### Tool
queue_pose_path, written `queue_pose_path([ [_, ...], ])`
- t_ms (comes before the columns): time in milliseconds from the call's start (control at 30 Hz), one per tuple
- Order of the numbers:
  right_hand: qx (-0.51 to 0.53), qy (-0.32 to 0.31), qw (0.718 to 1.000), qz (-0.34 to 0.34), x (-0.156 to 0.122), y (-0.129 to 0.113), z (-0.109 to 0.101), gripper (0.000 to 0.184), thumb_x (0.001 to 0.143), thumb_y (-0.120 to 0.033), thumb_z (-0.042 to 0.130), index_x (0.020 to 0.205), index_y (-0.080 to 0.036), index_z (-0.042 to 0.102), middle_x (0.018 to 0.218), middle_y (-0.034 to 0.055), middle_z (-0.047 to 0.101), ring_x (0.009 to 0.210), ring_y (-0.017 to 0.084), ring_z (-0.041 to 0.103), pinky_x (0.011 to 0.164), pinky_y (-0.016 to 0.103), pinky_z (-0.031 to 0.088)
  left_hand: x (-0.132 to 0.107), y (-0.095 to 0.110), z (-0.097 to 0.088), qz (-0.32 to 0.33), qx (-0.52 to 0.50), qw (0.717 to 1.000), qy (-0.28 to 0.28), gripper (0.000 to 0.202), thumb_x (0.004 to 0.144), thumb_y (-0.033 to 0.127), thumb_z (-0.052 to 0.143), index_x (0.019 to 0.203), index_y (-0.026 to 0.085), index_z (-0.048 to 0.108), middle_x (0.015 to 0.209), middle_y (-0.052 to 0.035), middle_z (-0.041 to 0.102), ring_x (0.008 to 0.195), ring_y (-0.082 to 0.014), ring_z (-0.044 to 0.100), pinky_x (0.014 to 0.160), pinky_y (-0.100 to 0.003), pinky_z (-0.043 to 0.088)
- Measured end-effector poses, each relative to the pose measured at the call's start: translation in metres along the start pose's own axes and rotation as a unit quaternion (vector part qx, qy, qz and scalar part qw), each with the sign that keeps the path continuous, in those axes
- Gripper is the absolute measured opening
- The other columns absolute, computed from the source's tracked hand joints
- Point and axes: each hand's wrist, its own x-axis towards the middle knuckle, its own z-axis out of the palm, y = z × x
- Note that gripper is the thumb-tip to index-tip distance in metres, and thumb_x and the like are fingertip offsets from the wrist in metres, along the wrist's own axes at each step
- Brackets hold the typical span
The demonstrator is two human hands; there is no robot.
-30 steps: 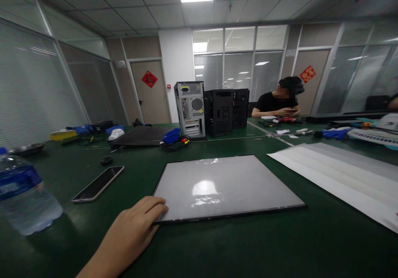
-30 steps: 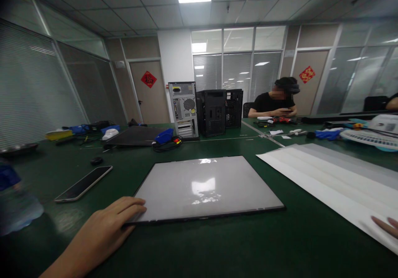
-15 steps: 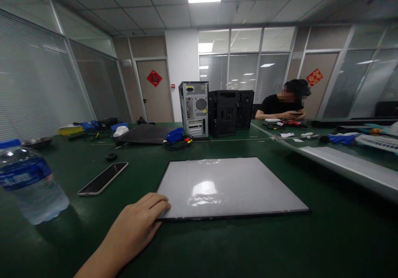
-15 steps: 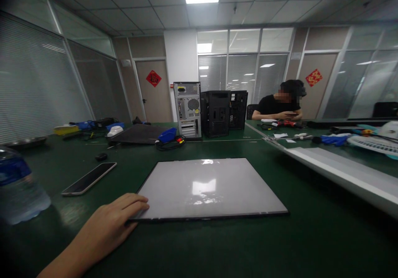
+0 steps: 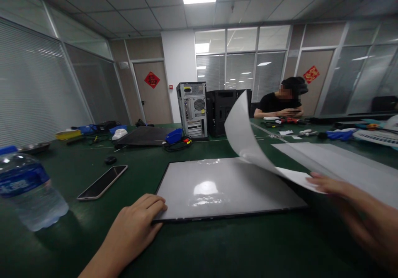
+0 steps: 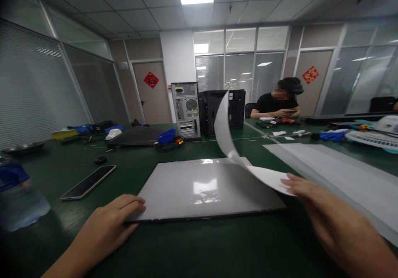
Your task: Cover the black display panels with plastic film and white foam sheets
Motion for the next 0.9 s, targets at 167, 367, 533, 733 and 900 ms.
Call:
queue_pose_path([
  [167, 0.010, -0.070, 0.983, -0.170, 0.010, -0.024, 0.048, 0.030, 0.092, -0.040, 0.052, 0.118, -0.034, 0.066, 0.133, 0.0029, 0.059, 0.120, 0.027, 0.058, 0.099, 0.047, 0.052, -0.001, 0.000, 0.001, -0.014, -0.003, 1.000, 0.015, 0.031, 0.074, 0.011, 0.058, 0.099, 0.027, 0.069, 0.116, -0.0025, 0.069, 0.109, -0.0216, 0.061, 0.086, -0.034, 0.051],
  [367, 0.034, -0.115, 0.980, -0.157, -0.001, -0.005, 0.052, 0.036, 0.094, -0.036, 0.051, 0.129, -0.038, 0.061, 0.130, 0.0010, 0.062, 0.119, 0.027, 0.059, 0.107, 0.060, 0.041, -0.001, 0.001, 0.001, -0.015, 0.020, 0.998, 0.065, 0.027, 0.071, 0.010, 0.061, 0.094, 0.024, 0.066, 0.114, -0.0058, 0.066, 0.102, -0.0240, 0.063, 0.085, -0.036, 0.052],
  [533, 0.075, -0.136, 0.978, -0.141, 0.002, -0.013, 0.041, 0.037, 0.096, -0.034, 0.046, 0.130, -0.038, 0.059, 0.135, 0.0002, 0.058, 0.126, 0.026, 0.053, 0.108, 0.060, 0.039, -0.002, -0.004, 0.009, 0.022, 0.034, 0.991, 0.126, 0.056, 0.070, 0.010, 0.065, 0.124, 0.025, 0.062, 0.136, -0.0105, 0.058, 0.121, -0.0297, 0.056, 0.101, -0.044, 0.047],
  [733, 0.098, -0.142, 0.970, -0.171, 0.003, -0.020, 0.041, 0.035, 0.096, -0.029, 0.046, 0.126, -0.039, 0.061, 0.140, -0.0019, 0.054, 0.138, 0.026, 0.038, 0.114, 0.062, 0.026, 0.000, -0.006, 0.009, 0.065, 0.023, 0.995, 0.068, 0.048, 0.073, 0.008, 0.061, 0.114, 0.031, 0.070, 0.128, -0.0035, 0.067, 0.119, -0.0276, 0.060, 0.101, -0.046, 0.047],
  [900, 0.061, -0.163, 0.981, -0.090, 0.000, -0.010, 0.051, 0.034, 0.094, -0.042, 0.048, 0.124, -0.039, 0.063, 0.150, -0.0026, 0.041, 0.143, 0.030, 0.029, 0.114, 0.063, 0.025, 0.000, -0.001, 0.003, 0.032, 0.015, 0.999, 0.019, 0.037, 0.076, 0.012, 0.058, 0.104, 0.028, 0.074, 0.112, -0.0027, 0.074, 0.104, -0.0250, 0.066, 0.092, -0.042, 0.050],
])
